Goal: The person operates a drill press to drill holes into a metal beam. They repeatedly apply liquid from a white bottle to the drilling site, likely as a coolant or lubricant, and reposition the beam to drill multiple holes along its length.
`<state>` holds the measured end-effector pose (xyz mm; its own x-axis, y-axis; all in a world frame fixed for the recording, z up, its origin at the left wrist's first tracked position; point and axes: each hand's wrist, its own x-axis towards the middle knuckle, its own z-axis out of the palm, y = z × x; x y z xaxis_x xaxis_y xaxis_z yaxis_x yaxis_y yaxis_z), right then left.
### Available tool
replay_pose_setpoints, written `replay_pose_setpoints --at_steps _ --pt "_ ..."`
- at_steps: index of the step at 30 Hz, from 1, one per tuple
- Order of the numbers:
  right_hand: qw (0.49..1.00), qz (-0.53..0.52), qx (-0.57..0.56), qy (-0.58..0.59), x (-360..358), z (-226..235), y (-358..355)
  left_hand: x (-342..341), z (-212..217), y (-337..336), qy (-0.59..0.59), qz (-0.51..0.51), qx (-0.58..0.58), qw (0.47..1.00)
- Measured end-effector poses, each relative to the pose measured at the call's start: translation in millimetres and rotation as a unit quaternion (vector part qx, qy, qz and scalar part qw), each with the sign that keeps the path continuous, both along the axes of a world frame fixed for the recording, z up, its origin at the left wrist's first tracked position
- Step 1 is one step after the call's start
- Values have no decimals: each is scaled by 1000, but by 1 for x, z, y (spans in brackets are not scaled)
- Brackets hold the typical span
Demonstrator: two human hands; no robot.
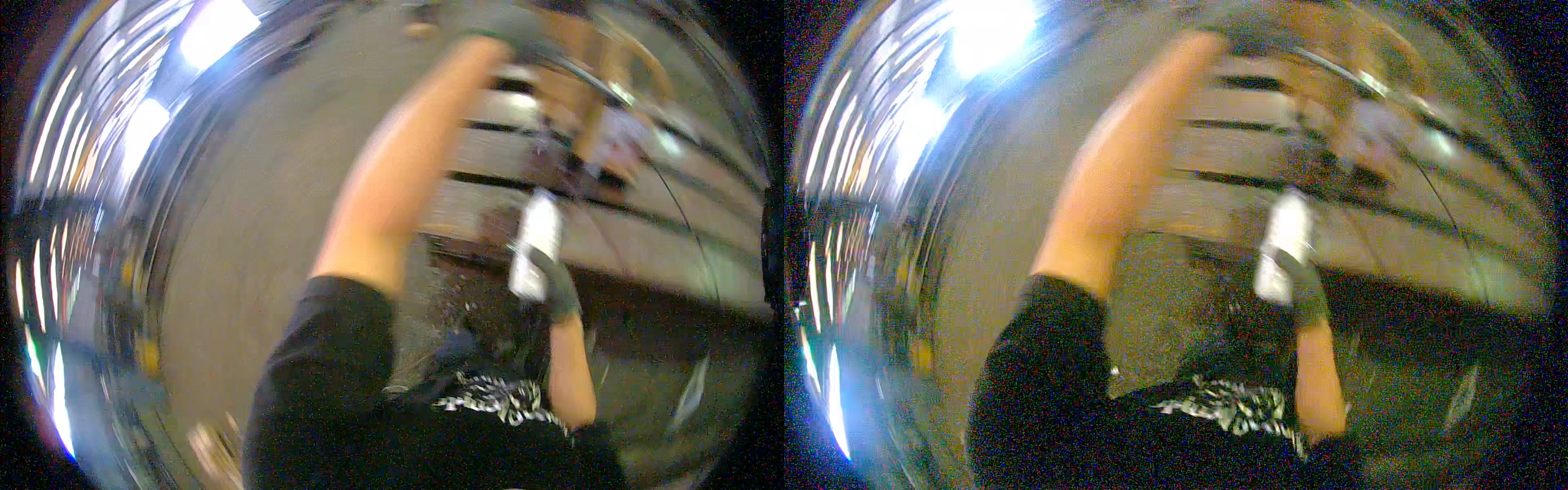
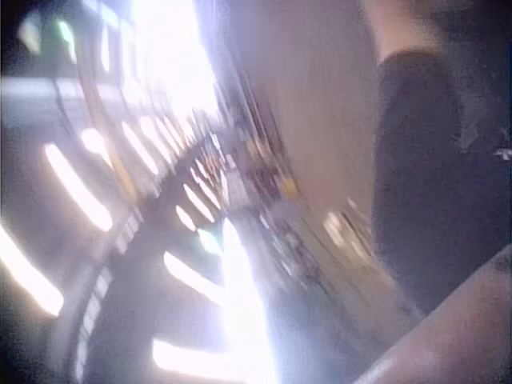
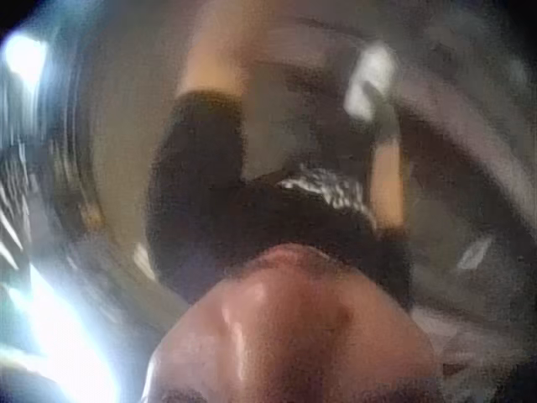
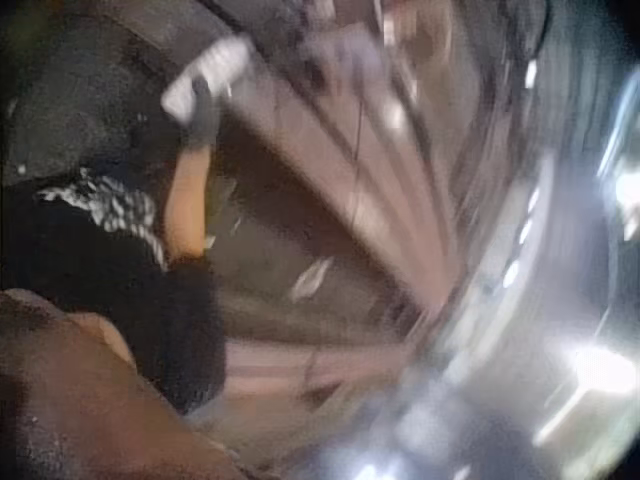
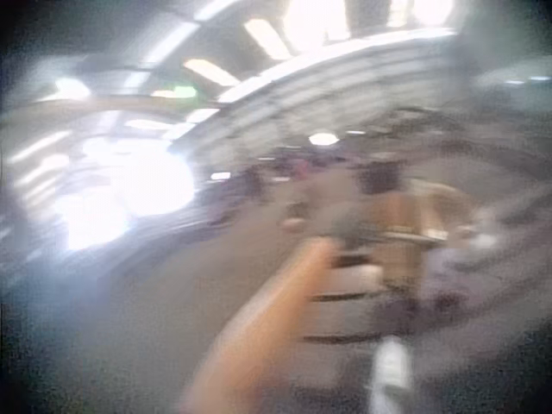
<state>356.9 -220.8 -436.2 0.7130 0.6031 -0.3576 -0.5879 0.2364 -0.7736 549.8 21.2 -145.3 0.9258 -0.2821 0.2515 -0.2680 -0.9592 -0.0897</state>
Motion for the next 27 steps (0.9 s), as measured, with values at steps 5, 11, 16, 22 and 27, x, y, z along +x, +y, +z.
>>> replay_pose_setpoints --at_steps 5,11,16,22,27 --pt "998 -13 -4 54 16 -3 -14 15 4 -10 1 105 -86 991" --pt "994 24 24 105 29 -2 -8 -28 36 -53 68 298 -90 948" --pt "983 62 63 160 57 -49 -22 -8 22 -38 53 285 -84 953" --pt "774 373 442 257 73 -101 -18 28 1 -10 -21 172 -77 982" --pt "951 94 189 226 37 -49 -7 27 -9 25 -62 120 -54 989"
